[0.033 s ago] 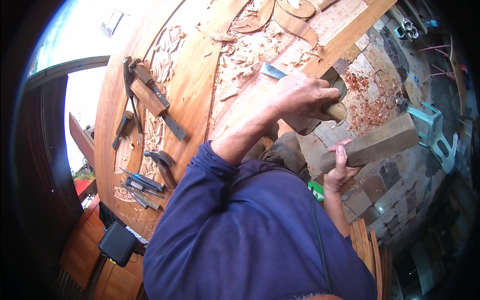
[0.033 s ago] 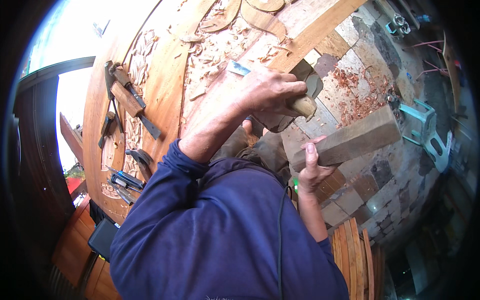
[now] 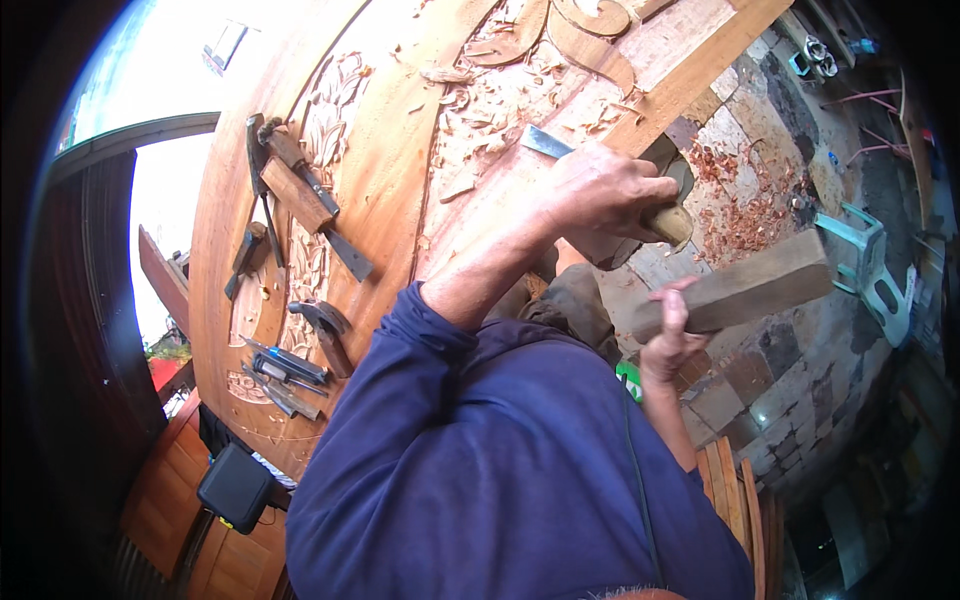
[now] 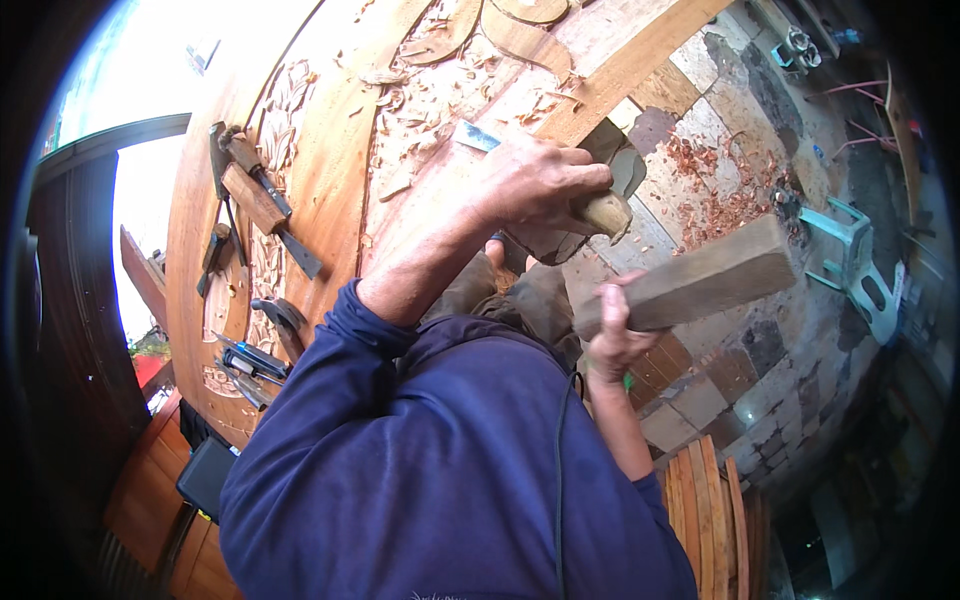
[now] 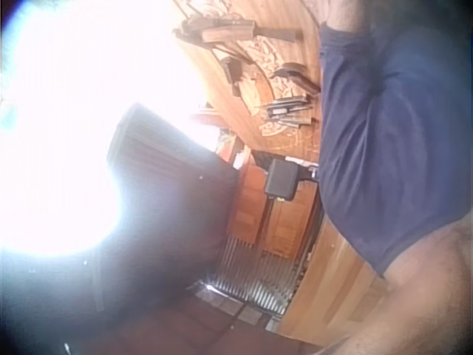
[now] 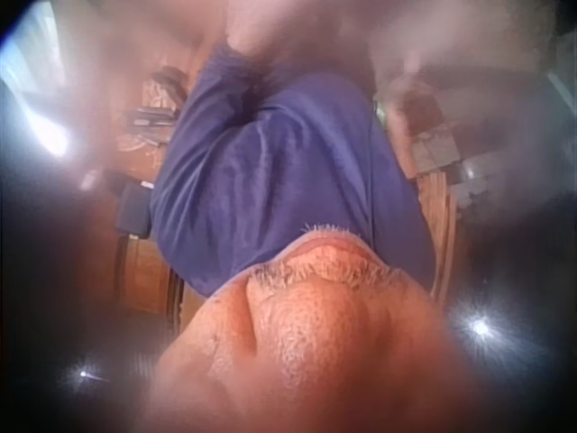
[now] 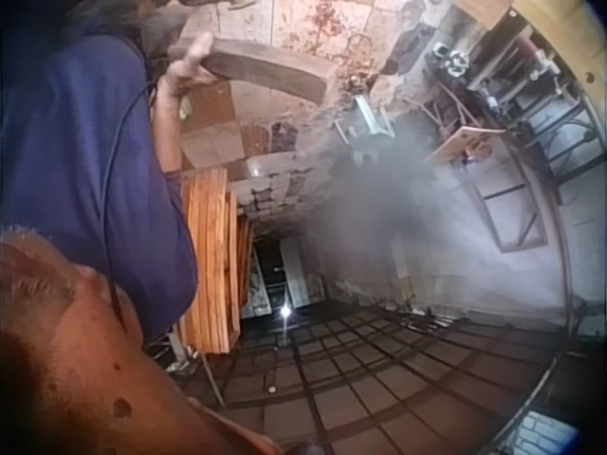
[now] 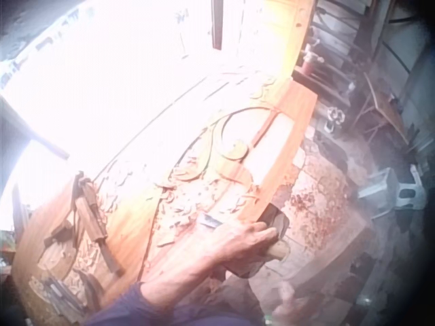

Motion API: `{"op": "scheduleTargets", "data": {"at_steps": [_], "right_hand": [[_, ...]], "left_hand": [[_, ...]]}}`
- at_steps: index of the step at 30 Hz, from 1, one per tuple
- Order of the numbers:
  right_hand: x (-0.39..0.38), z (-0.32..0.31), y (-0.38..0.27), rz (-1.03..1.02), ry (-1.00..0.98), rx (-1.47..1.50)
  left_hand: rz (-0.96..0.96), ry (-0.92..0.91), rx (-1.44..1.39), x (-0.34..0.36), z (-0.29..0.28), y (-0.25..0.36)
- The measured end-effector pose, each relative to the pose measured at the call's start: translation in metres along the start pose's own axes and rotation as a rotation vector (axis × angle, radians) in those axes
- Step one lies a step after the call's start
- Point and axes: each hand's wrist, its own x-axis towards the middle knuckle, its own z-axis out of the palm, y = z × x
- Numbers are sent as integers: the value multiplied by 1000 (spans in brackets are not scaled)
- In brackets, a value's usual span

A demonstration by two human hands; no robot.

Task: The person carves a decorative design into a wooden panel using a chisel and a wooden mallet. They strike the chisel with the mallet to remove pieces of wood and guide the chisel by hand to refine the patterns.

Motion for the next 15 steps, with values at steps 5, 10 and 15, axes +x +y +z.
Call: {"op": "scheduleTargets", "data": {"at_steps": [5,10,15], "right_hand": [[1,27,-10,25,-133,-48],[2,7,-23,-55,-24,62],[5,6,-22,-64,-17,149]], "left_hand": [[63,152,-12,-4,-1,-14],[97,66,18,-3,-1,4],[78,93,-24,-6,-5,0]]}}
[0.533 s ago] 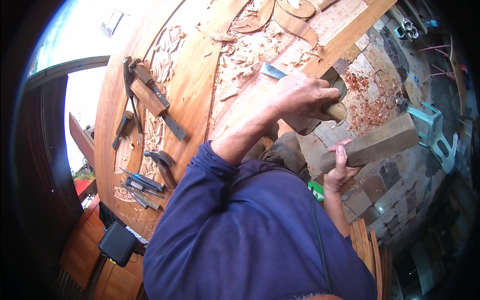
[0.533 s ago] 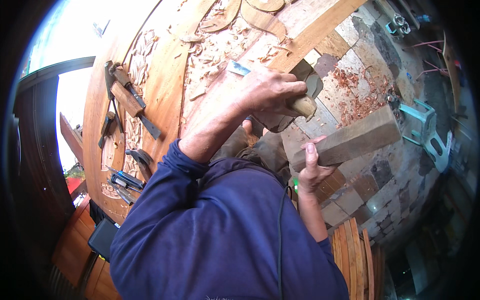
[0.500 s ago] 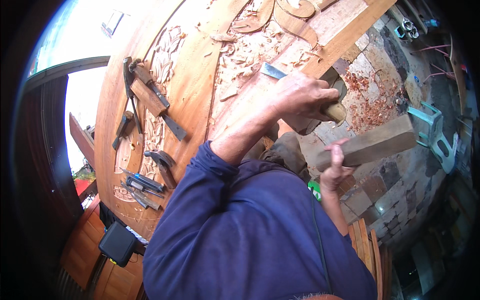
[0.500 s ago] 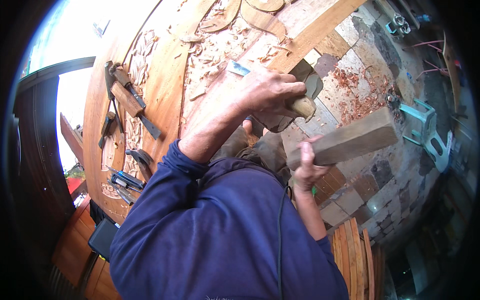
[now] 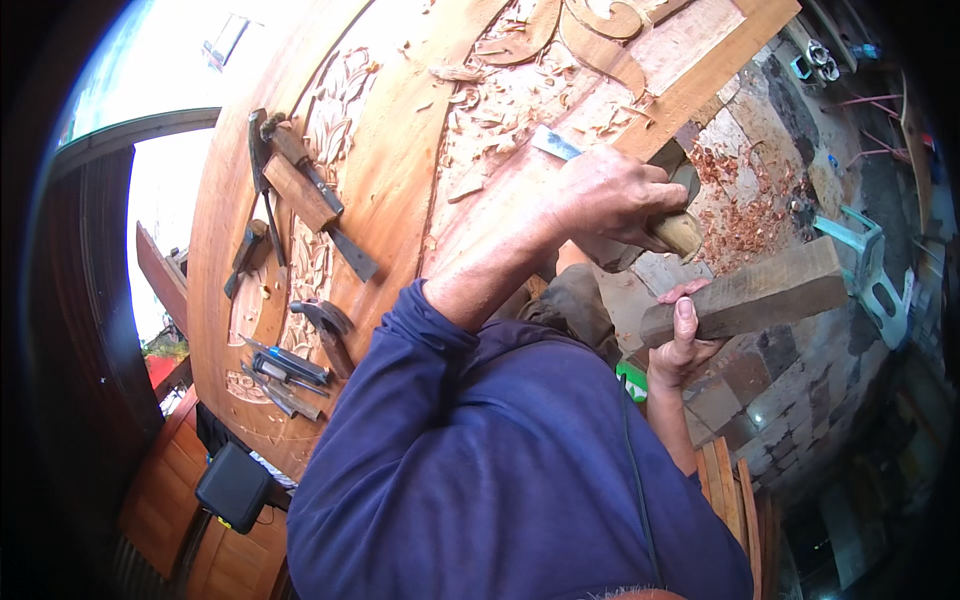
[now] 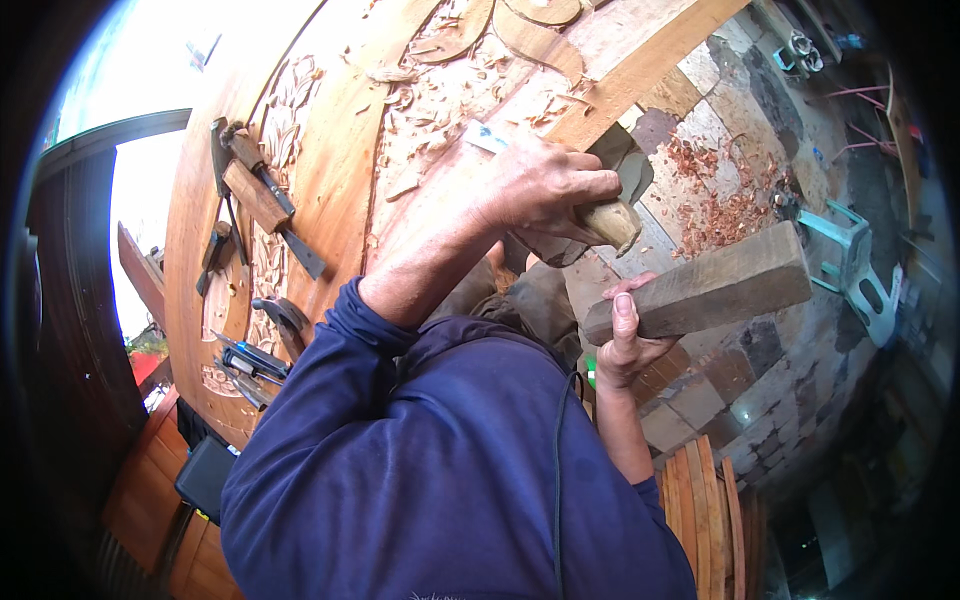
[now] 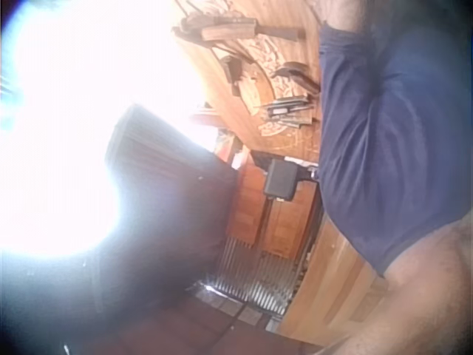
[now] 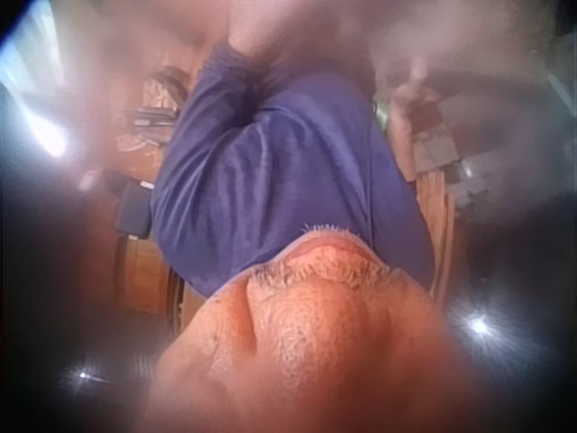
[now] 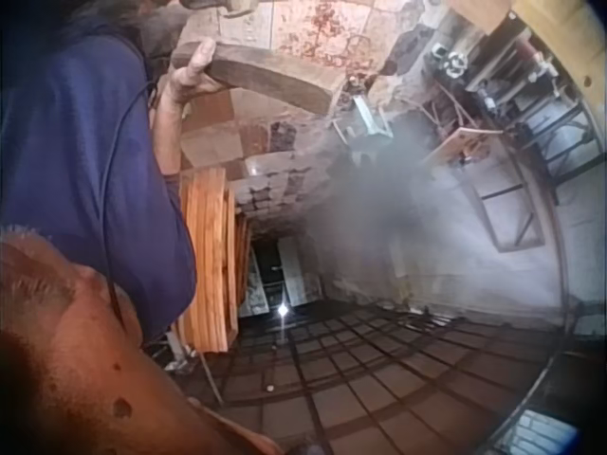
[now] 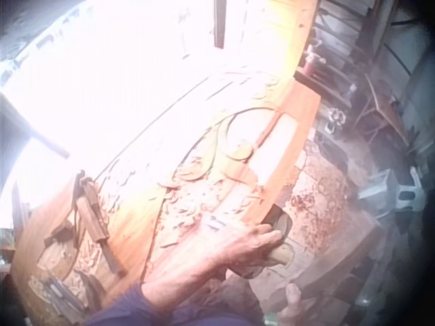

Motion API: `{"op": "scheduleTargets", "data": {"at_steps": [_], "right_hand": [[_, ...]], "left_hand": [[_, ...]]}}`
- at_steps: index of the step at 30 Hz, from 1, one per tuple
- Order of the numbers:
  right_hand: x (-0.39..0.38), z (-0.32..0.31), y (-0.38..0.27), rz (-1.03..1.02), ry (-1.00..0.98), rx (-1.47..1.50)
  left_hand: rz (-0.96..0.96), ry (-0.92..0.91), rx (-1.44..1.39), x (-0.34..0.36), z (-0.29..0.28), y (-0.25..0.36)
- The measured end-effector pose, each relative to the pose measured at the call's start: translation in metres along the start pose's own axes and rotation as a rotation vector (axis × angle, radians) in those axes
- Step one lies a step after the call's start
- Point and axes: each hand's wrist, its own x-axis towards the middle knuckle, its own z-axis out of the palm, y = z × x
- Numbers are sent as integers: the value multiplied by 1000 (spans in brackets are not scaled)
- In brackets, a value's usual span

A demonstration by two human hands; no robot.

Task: The person carves a decorative design into a wooden panel using a chisel and a wooden mallet. They strike the chisel with the mallet to remove pieces of wood and guide the chisel by hand to refine the patterns.

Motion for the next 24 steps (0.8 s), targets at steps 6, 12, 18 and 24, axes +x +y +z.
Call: {"op": "scheduleTargets", "data": {"at_steps": [6,12,18,24], "right_hand": [[-2,17,28,-45,-91,-267],[-15,19,29,56,24,-208],[-9,16,25,32,-72,-84],[2,39,30,28,-171,-163]], "left_hand": [[-34,43,-31,0,1,-9],[-64,-22,9,3,0,-8],[-24,8,-47,0,-1,-19],[-88,134,-64,-3,-22,-16]]}}
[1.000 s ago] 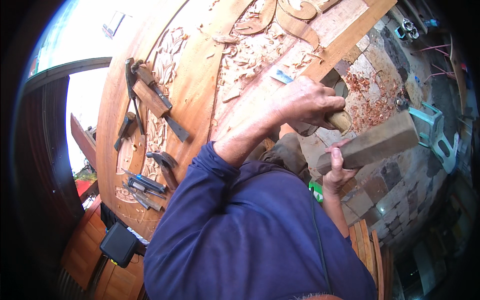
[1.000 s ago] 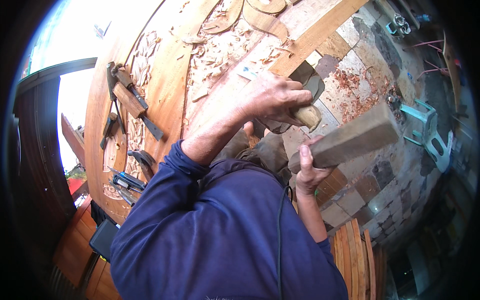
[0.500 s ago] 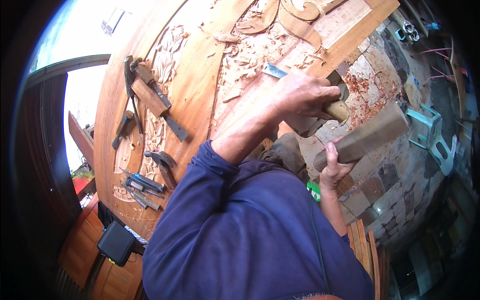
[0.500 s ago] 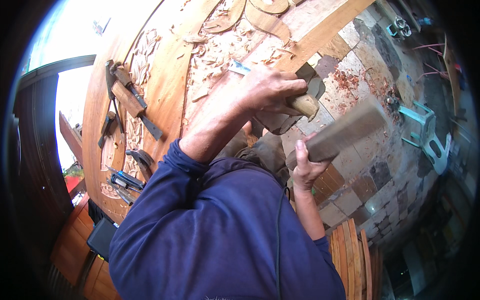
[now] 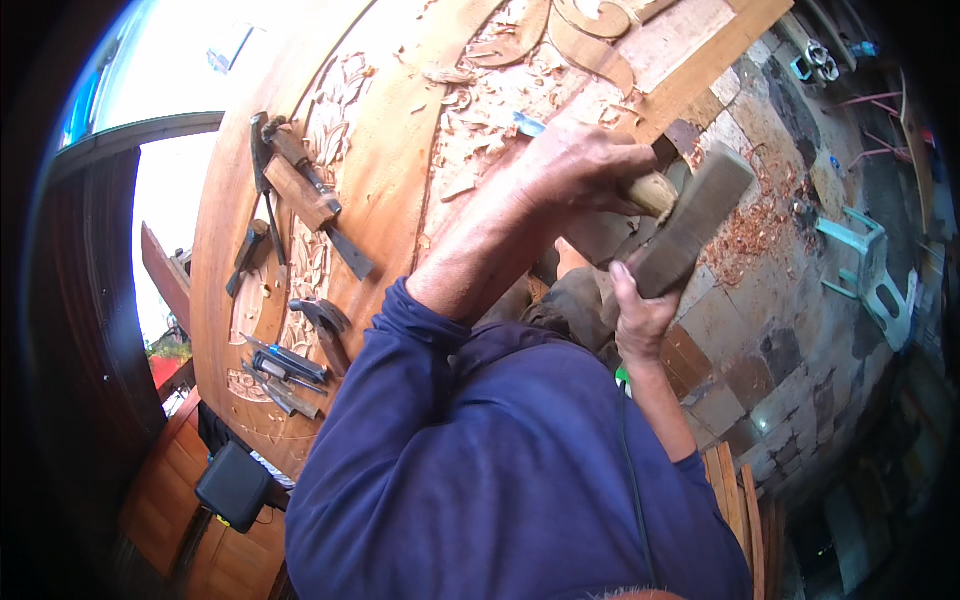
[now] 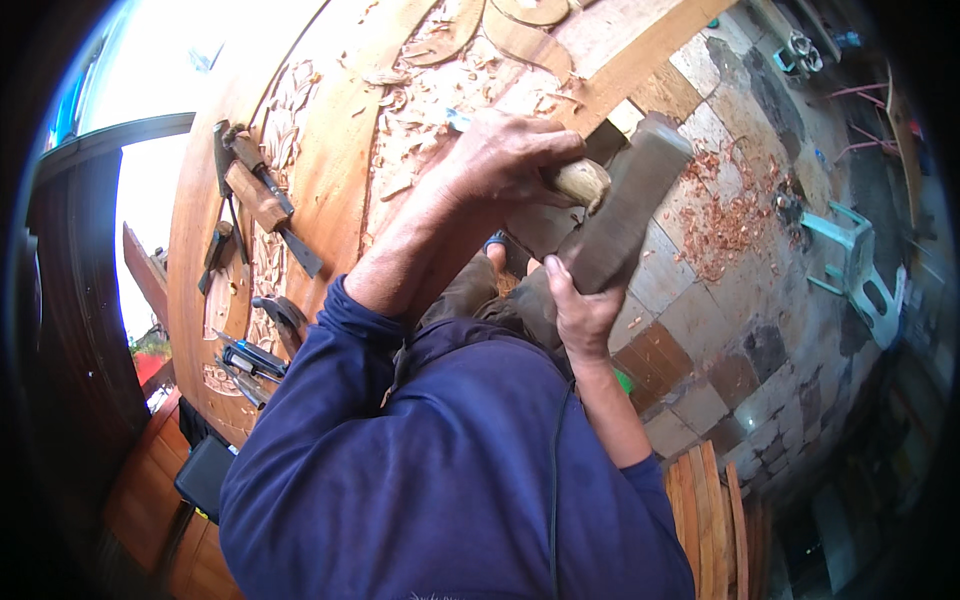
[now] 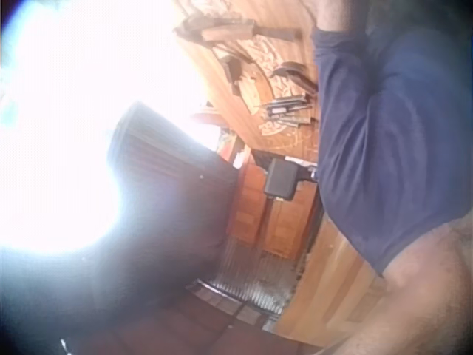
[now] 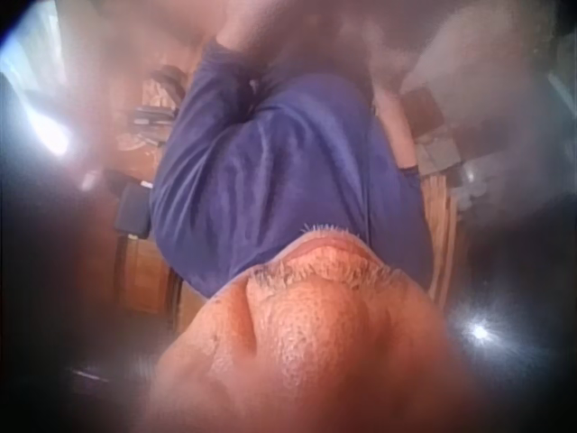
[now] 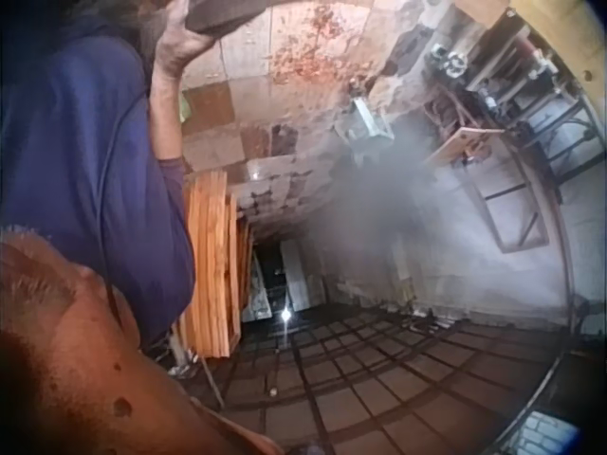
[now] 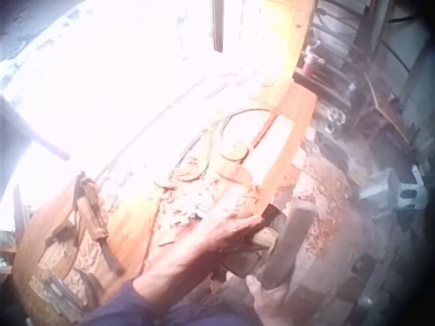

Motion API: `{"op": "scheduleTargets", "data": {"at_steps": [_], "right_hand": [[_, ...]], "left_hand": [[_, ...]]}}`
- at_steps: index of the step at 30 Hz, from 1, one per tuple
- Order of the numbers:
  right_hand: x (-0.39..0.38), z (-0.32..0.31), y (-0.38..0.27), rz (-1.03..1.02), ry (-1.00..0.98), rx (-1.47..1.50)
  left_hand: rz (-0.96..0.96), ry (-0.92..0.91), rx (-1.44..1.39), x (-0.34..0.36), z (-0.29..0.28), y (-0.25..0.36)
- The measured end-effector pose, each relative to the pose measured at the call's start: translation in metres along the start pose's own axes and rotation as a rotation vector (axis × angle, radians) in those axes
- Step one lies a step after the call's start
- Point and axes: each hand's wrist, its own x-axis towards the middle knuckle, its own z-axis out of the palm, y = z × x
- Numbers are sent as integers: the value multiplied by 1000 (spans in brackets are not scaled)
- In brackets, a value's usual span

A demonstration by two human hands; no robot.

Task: The person carves a decorative design into a wooden panel using a chisel and a wooden mallet. They strike the chisel with the mallet to remove pieces of wood and guide the chisel by hand to refine the patterns.

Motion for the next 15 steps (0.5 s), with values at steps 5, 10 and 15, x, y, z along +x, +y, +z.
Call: {"op": "scheduleTargets", "data": {"at_steps": [5,10,15], "right_hand": [[-7,-22,-14,20,26,104],[-24,-43,2,-4,113,-44],[-21,-48,-12,29,142,53]], "left_hand": [[111,144,110,-4,9,5],[139,48,265,-17,45,30],[-18,-178,164,-8,36,24]]}}
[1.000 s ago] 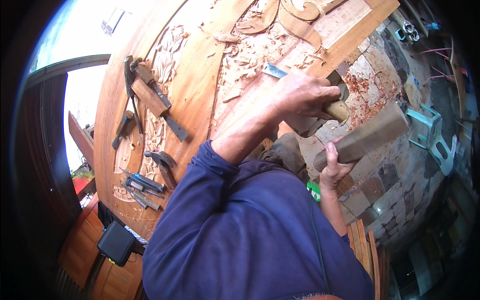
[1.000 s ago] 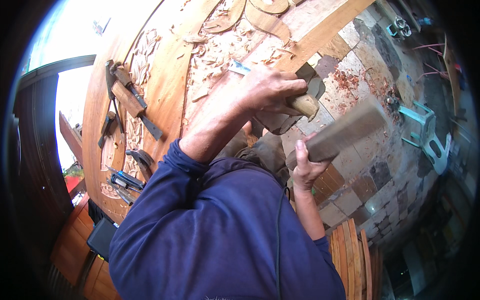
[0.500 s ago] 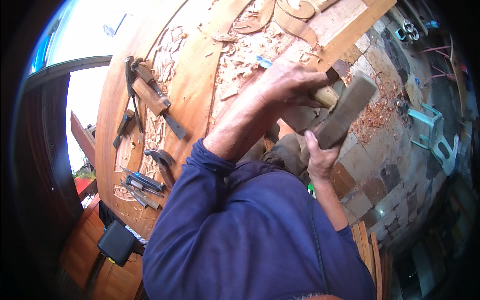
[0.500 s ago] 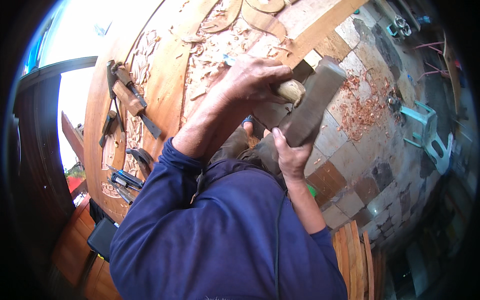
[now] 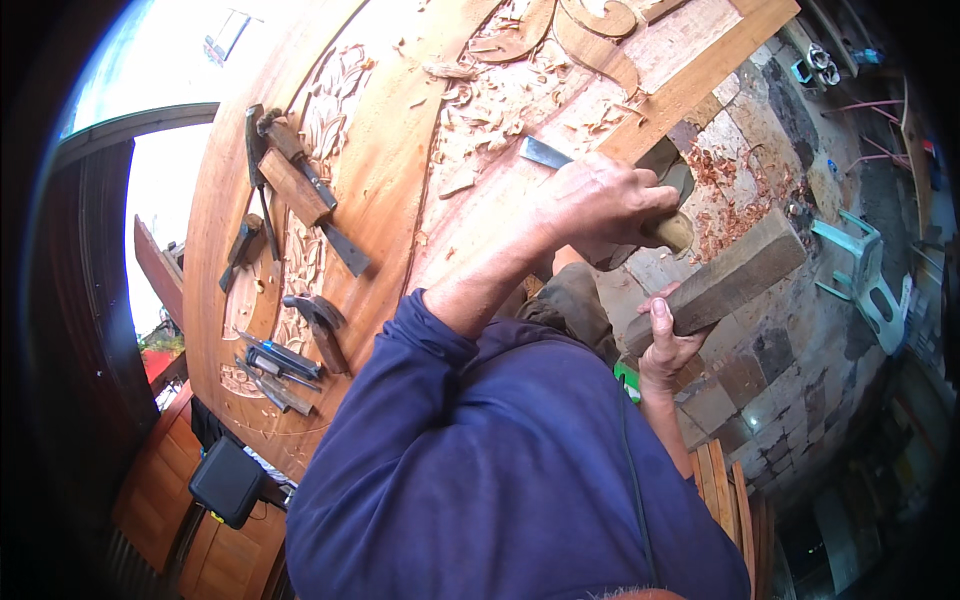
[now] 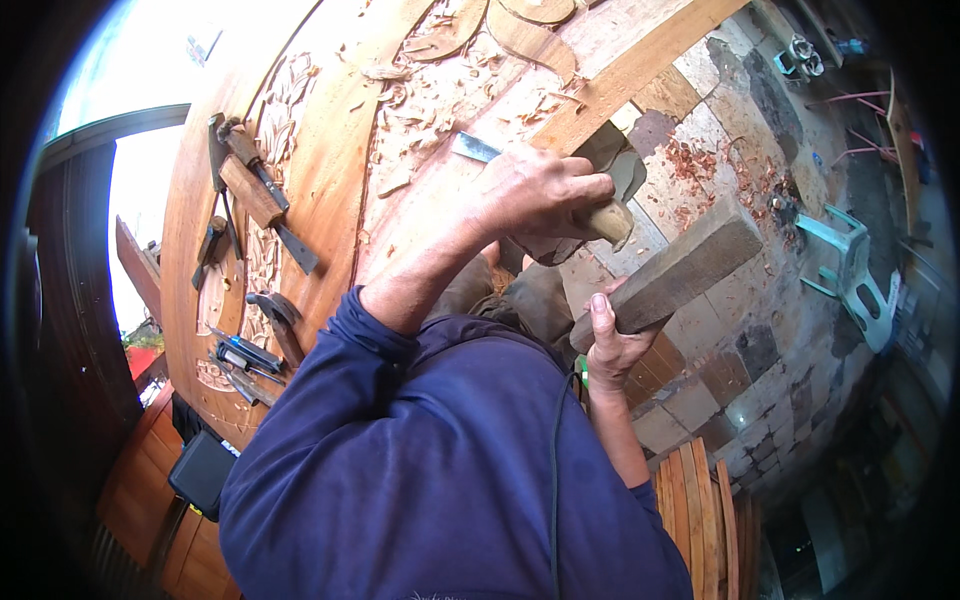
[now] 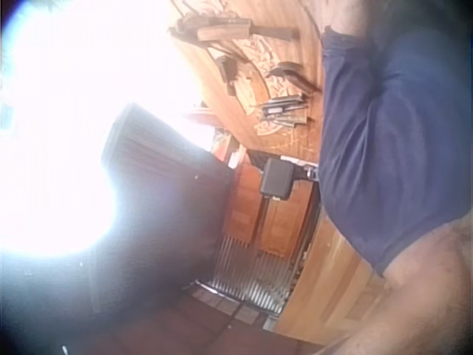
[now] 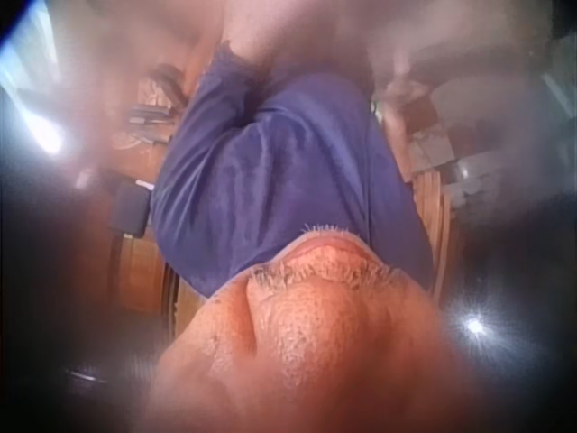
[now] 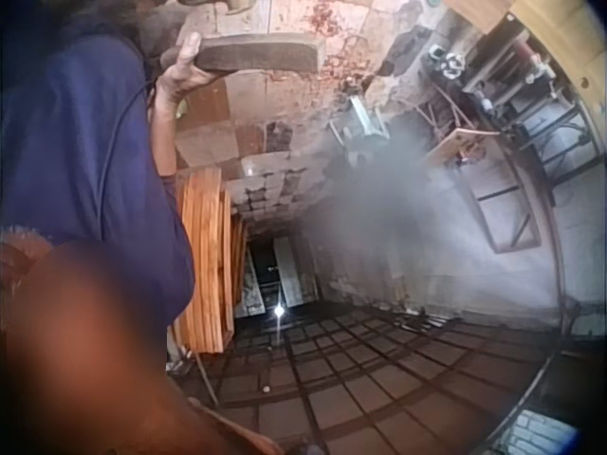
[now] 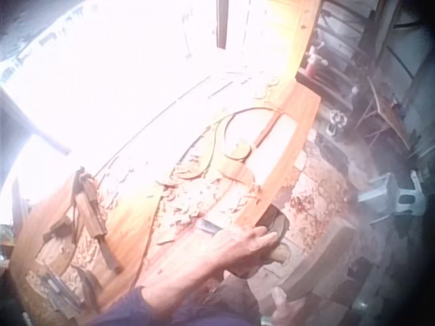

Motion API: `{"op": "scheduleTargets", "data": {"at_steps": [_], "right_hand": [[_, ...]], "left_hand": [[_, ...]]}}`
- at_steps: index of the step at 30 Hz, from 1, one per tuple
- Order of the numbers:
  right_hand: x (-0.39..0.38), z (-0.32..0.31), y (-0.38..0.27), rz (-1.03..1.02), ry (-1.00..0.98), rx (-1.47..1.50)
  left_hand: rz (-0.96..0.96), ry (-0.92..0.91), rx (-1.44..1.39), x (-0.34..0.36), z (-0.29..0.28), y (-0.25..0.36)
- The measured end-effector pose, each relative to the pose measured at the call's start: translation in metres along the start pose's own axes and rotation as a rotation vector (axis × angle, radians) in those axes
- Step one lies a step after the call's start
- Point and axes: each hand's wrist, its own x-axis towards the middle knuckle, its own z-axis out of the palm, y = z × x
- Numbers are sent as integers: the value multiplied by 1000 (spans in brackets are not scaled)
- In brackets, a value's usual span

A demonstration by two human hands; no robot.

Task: The person carves a decorative design into a wooden panel using a chisel and a wooden mallet. They strike the chisel with the mallet to remove pieces of wood and guide the chisel by hand to refine the patterns.

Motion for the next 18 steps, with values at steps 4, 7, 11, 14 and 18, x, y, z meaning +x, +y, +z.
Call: {"op": "scheduleTargets", "data": {"at_steps": [4,7,11,14,18], "right_hand": [[7,-8,-5,-73,2,-70],[2,-2,1,-28,-3,85],[0,20,37,-138,-94,-210],[2,17,4,33,-87,25],[-1,26,27,-145,-45,-107]], "left_hand": [[39,-9,-103,0,-6,-13],[39,-14,-75,-2,-11,-8],[88,73,-206,-5,-6,-20],[82,11,-127,-6,-16,-18],[71,36,-131,-3,-9,-16]]}}
